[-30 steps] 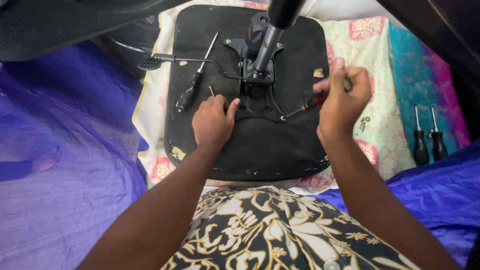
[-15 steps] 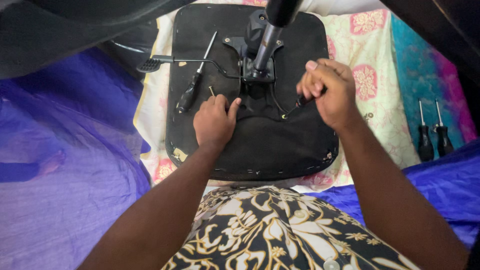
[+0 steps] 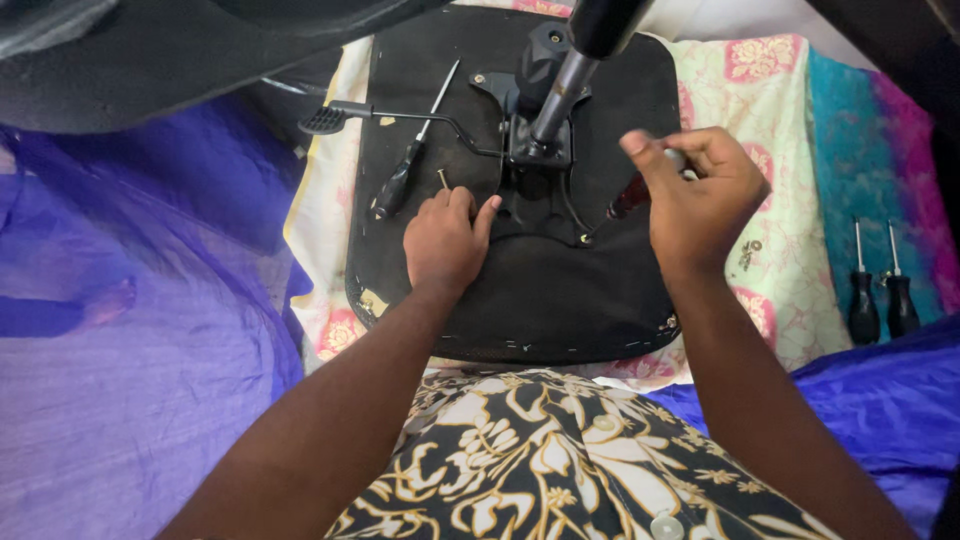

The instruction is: The person kneels on the floor beside an upside-down office chair and uses a screwdriver to drive screws into the metal seat plate mounting the chair base. They pick up screws one at a time from the seat, position them in the mounting holes, and tighten them by hand and with the screwdriver.

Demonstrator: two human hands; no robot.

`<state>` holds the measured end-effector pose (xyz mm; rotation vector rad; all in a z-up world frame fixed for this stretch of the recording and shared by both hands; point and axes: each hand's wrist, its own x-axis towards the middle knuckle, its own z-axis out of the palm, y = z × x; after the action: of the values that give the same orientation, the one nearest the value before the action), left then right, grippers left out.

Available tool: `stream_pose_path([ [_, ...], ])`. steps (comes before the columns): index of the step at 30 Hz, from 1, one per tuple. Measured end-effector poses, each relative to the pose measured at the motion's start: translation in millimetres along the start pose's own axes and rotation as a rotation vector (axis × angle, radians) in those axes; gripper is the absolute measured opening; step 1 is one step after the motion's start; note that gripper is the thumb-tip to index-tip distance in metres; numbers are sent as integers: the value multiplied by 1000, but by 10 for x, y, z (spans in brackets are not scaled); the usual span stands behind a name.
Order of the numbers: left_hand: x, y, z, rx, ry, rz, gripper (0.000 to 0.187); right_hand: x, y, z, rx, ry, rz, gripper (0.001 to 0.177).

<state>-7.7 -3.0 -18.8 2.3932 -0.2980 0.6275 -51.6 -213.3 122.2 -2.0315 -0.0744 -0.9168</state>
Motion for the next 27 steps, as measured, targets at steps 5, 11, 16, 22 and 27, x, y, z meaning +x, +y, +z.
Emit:
stream_pose_path([
  [5,22,-4,-9,15,-26,-6,39,-91,-49,101,126,93,154,15],
  [11,13,-2,-2,19,-21,-13,40,-188,84,209,611,50,304,35],
  [16,8,8,-10,22,5,1,39,-78,206,138,648,-255,335,46],
  [22,8,8,-23,29,18,7,38,209,-40,95,426,-299,221,23],
  [27,3,-3,-5,21,32,22,39,174,-156,-30,-111,-285,-180,20],
])
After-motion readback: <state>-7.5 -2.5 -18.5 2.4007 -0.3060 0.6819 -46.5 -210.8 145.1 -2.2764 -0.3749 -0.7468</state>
